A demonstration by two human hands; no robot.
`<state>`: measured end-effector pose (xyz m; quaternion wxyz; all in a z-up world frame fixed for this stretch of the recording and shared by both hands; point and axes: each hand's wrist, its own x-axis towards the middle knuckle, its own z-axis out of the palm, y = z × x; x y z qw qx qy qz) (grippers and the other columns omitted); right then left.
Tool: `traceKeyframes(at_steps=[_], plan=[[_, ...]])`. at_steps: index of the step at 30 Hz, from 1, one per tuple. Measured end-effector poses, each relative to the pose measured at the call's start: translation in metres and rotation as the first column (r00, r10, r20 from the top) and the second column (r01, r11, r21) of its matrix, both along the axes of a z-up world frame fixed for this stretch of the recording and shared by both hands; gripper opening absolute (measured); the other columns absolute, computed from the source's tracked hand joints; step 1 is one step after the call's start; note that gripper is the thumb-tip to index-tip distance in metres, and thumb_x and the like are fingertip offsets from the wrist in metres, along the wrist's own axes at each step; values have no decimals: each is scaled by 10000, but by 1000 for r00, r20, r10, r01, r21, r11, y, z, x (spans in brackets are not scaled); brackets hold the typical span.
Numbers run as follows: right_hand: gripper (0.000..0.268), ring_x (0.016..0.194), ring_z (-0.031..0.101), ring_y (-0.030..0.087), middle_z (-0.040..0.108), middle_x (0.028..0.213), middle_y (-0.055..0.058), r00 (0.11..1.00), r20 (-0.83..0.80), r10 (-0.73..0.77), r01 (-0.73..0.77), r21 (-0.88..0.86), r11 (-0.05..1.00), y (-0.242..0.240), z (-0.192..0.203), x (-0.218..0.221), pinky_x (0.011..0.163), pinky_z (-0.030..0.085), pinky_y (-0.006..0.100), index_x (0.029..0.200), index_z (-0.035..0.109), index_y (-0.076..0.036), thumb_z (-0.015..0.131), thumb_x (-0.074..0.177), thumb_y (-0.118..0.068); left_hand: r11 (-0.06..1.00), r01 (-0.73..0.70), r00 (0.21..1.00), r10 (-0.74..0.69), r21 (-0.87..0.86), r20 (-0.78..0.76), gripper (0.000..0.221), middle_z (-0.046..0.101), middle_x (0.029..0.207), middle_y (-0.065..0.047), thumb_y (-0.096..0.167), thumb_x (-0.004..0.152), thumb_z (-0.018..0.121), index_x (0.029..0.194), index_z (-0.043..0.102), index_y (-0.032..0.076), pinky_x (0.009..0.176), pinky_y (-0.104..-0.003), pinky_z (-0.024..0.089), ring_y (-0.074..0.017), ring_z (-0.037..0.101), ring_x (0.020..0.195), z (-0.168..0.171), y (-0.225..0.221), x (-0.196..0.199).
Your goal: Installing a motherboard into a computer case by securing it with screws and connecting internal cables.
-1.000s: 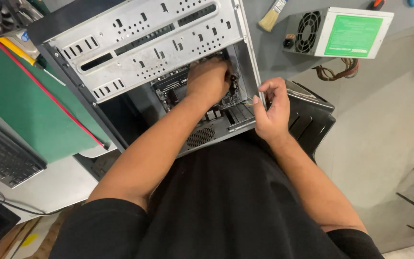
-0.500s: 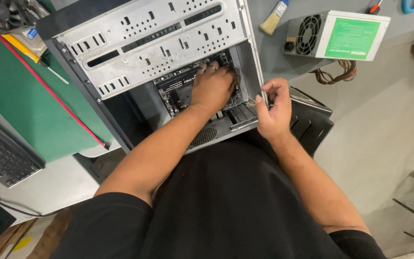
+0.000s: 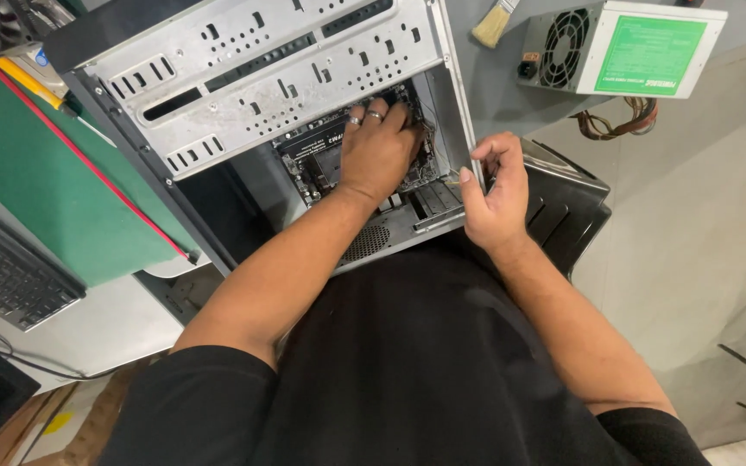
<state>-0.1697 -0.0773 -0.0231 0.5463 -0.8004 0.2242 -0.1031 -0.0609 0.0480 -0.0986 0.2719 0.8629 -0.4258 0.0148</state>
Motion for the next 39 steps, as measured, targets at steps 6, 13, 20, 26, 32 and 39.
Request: traceKeyframes(at_steps=[6, 13, 20, 26, 32, 39], plan=[[139, 579, 395, 143, 407, 774, 45, 1000, 20, 7, -7, 7, 1000, -1, 0, 1, 561, 337, 255, 939, 420, -70, 523, 870, -132, 999, -40, 996, 41, 13, -78, 183, 479, 752, -39, 258, 761, 652, 649, 602, 123, 662, -391, 357, -271, 485, 764, 16, -1, 3], [143, 580, 388, 141, 406, 784, 51, 1000, 25, 8, -9, 9, 1000, -1, -3, -1, 558, 336, 262, 943, 417, -65, 524, 874, -130, 987, -18, 969, 56, 157, -241, 172, 541, 843, -56, 272, 763, 658, 677, 673, 124, 712, -436, 360, -303, 501, 827, 29, -5, 7], [142, 611, 378, 155, 387, 810, 51, 1000, 0, 12, -12, -20, 1000, 2, 7, 4, 583, 348, 271, 945, 409, -71, 521, 867, -113, 978, 42, 975, 4, 203, -223, 141, 593, 782, -32, 265, 770, 632, 694, 669, 153, 715, -449, 387, -292, 545, 825, 23, -4, 7], [148, 812, 393, 248, 364, 942, 83, 995, 5, 104, -86, -523, 848, 27, 73, 28, 735, 377, 330, 916, 500, -53, 592, 814, -110, 878, 281, 845, -36, 387, -533, 129, 618, 923, 7, 300, 776, 605, 817, 689, 210, 827, -478, 398, -284, 519, 970, 53, -10, 35], [197, 724, 553, 247, 527, 722, 120, 659, -579, -480, 716, 679, 164, 76, 51, 71, 769, 515, 336, 930, 552, 39, 497, 744, 5, 795, 387, 797, -34, 467, -602, 205, 610, 1073, -41, 162, 763, 567, 945, 657, 193, 813, -461, 390, -287, 498, 1045, 34, -18, 39], [205, 454, 384, 105, 491, 577, 22, 233, -739, -632, 948, 317, -22, 76, -16, 87, 389, 259, 207, 715, 564, -62, 389, 794, 9, 852, 395, 864, -217, 343, -455, 296, 590, 1052, -72, 89, 702, 548, 967, 644, 181, 696, -446, 419, -323, 528, 964, 24, -8, 41]])
